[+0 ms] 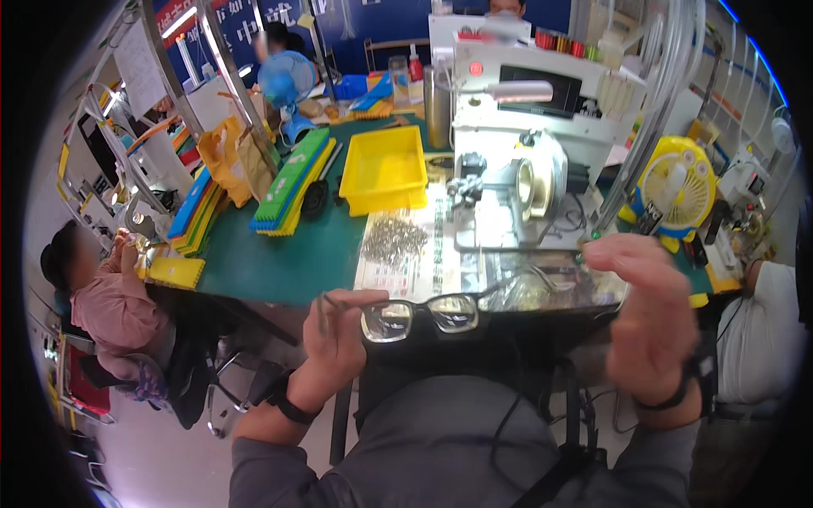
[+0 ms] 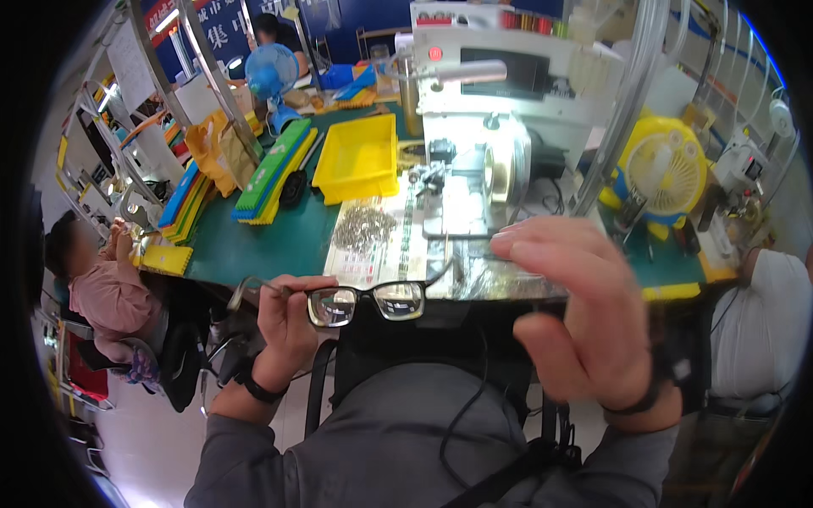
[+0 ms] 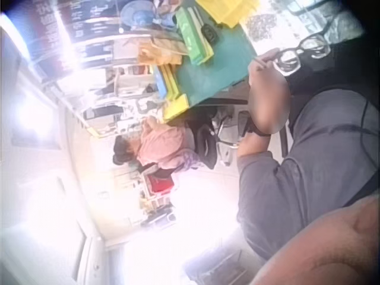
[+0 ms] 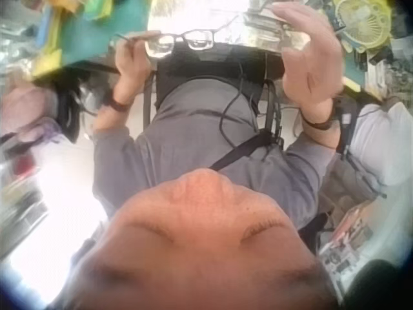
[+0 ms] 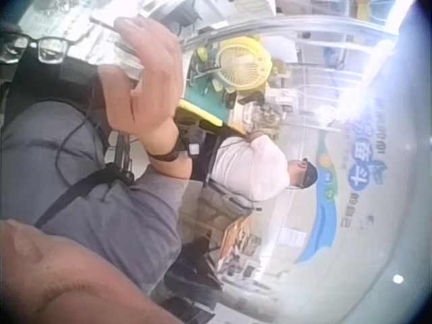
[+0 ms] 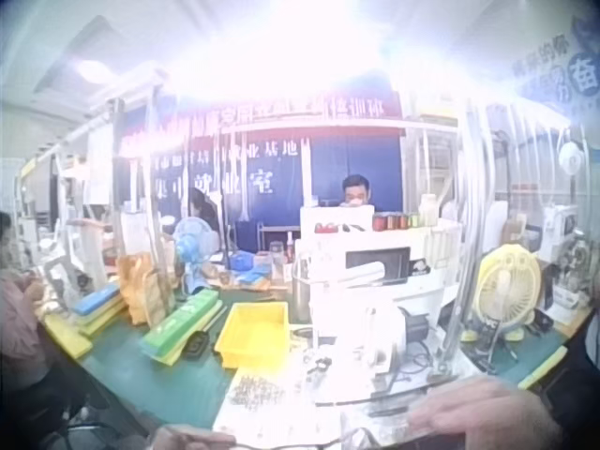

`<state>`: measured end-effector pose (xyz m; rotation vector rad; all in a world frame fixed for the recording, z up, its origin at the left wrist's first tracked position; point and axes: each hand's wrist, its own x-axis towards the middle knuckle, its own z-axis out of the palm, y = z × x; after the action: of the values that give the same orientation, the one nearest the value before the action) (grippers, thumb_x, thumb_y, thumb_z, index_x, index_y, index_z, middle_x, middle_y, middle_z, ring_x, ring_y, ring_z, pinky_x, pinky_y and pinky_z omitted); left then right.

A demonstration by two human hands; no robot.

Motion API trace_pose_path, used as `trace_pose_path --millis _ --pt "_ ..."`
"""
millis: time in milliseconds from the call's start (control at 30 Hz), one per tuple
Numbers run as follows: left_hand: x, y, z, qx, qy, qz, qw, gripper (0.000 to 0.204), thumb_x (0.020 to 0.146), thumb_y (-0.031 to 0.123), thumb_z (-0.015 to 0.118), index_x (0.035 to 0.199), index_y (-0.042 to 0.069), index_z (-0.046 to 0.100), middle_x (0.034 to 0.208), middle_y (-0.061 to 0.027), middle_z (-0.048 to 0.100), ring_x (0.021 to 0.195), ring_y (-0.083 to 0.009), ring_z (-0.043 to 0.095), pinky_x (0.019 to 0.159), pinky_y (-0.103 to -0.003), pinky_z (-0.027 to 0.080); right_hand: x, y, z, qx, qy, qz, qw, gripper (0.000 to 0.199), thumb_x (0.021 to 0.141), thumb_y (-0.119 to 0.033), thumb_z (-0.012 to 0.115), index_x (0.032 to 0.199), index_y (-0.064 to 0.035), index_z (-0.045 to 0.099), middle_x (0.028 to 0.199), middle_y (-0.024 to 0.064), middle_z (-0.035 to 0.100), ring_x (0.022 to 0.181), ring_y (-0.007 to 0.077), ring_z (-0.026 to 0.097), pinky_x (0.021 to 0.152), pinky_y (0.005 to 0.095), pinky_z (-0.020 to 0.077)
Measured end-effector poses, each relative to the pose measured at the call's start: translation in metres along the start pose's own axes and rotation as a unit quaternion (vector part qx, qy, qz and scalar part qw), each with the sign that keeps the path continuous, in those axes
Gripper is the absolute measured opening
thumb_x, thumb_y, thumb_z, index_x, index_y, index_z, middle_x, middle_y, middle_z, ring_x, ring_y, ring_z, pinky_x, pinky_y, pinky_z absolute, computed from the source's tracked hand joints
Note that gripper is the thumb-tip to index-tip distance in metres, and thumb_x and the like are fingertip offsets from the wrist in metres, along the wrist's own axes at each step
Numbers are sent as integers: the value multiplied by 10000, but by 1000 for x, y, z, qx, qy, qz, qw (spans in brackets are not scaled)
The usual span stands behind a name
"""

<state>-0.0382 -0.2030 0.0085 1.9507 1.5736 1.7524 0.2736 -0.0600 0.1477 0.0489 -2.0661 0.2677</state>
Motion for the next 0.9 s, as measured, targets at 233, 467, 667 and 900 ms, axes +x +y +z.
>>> trace_pose_path --millis 233,467,667,900 --pt "-42 -40 13 2 71 -89 993 152 1090 132 460 1134 -13 458 1096 -246 699 978 -238 701 889 -349 572 56 -59 -10 156 -335 -36 928 225 956 -297 657 1076 -106 660 1022 90 701 821 243 665 697 339 557" --pt "-57 -30 6 -90 154 -124 976 120 1070 85 465 1090 -10 537 1052 -132 741 942 -182 694 876 -314 524 59 -65 50 206 -354 -31 912 221 961 -288 653 1106 -121 658 1052 81 700 872 245 659 740 340 544" --pt "-39 -16 0 -27 65 -205 976 238 1090 229 500 1147 -1 468 1088 -233 707 958 -241 696 891 -349 558 54 -40 76 178 -365 23 913 222 965 -280 650 1132 -134 657 1077 74 700 916 247 653 777 341 532" --pt "-42 -54 5 -102 187 -107 971 213 1096 221 472 1123 10 466 1071 -249 711 944 -256 704 869 -375 566 38 -30 132 232 -412 1 881 228 969 -271 646 1161 -149 655 1106 65 699 968 249 646 821 342 518"
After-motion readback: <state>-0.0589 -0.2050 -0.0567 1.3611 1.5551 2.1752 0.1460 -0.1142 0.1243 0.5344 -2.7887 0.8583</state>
